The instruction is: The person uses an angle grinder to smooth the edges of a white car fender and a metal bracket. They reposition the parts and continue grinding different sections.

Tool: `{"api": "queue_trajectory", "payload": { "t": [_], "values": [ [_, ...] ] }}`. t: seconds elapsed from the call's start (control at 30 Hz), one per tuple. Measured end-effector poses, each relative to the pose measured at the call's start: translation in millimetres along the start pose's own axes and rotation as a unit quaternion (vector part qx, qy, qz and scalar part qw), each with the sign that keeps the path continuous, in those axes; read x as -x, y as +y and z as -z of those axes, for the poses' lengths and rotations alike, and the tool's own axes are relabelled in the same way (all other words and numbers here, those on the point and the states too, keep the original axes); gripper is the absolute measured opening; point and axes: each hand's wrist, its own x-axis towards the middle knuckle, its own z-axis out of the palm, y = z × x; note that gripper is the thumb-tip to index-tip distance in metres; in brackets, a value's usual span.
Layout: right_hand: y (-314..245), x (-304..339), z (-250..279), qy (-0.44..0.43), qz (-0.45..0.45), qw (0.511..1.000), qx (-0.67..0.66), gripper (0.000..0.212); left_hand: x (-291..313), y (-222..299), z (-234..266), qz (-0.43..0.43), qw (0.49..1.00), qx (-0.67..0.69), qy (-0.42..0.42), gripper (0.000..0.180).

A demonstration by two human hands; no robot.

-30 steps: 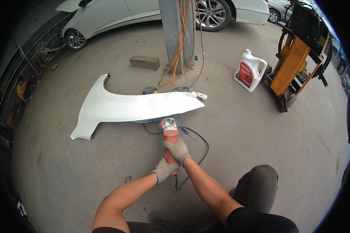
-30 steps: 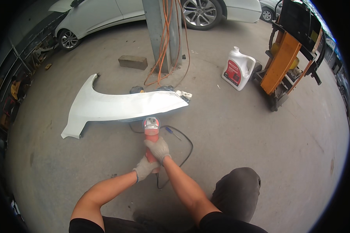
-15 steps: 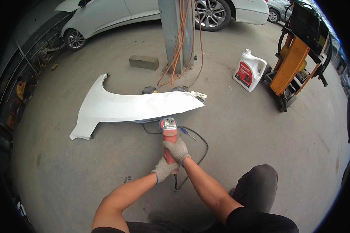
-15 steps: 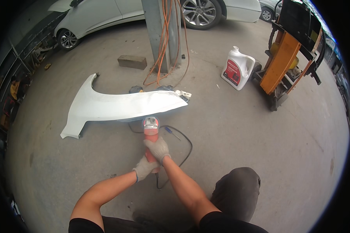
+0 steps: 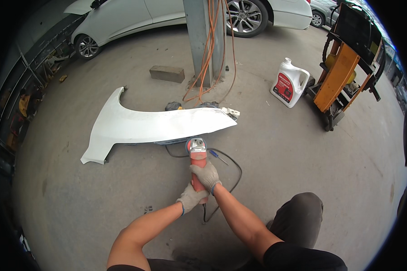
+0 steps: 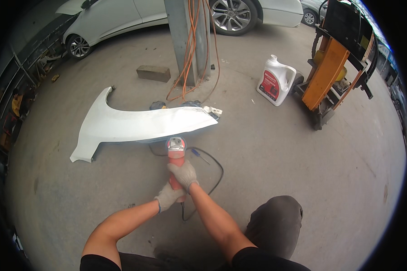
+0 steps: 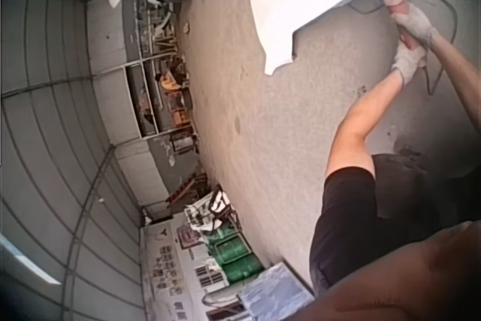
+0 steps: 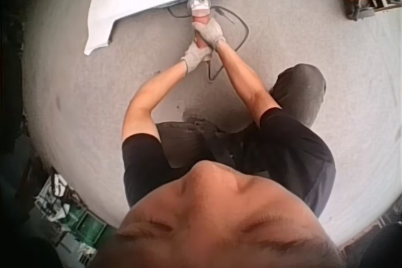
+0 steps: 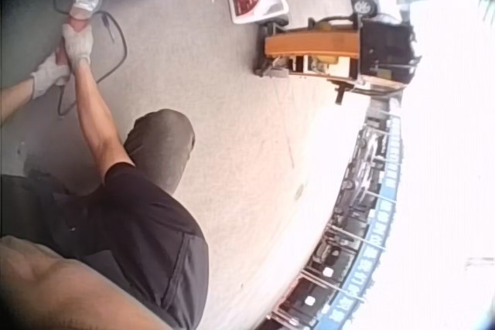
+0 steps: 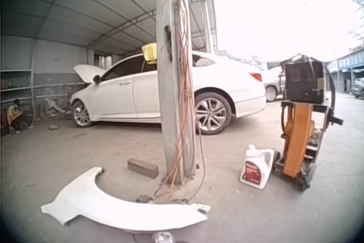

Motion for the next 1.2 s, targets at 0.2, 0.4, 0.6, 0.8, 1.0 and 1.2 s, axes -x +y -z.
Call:
{"api": "queue_trajectory", "payload": {
  "t": [0.2, 0.4, 0.6, 0.8, 1.0, 1.2],
  "values": [
    [2, -1, 1, -0.002, -0.009, 1.000, 0.011, 0.062, -6, -10, 0, 0.002, 1.000, 0.003, -0.007, 0.071],
    [6, -4, -4, -0.001, -0.004, 1.000, 0.016, 0.057, -19, -31, 3, 0.015, 1.000, -0.021, 0.004, 0.079],
    [3, -3, -1, -0.011, -0.006, 1.000, 0.005, 0.060, -9, -12, 2, -0.007, 1.000, -0.022, 0.001, 0.080],
    [-1, 0, 1, -0.006, -0.005, 1.000, 0.006, 0.065, -9, -11, 3, -0.021, 0.999, -0.039, -0.003, 0.080],
    [4, -4, -3, -0.001, -0.008, 1.000, 0.028, 0.065, -14, -22, 4, -0.021, 0.998, -0.049, 0.016, 0.080],
    [0, 0, -3, 0.005, -0.005, 1.000, 0.014, 0.061, -16, -20, 7, 0.019, 0.997, -0.067, -0.042, 0.075]
  ]
}}
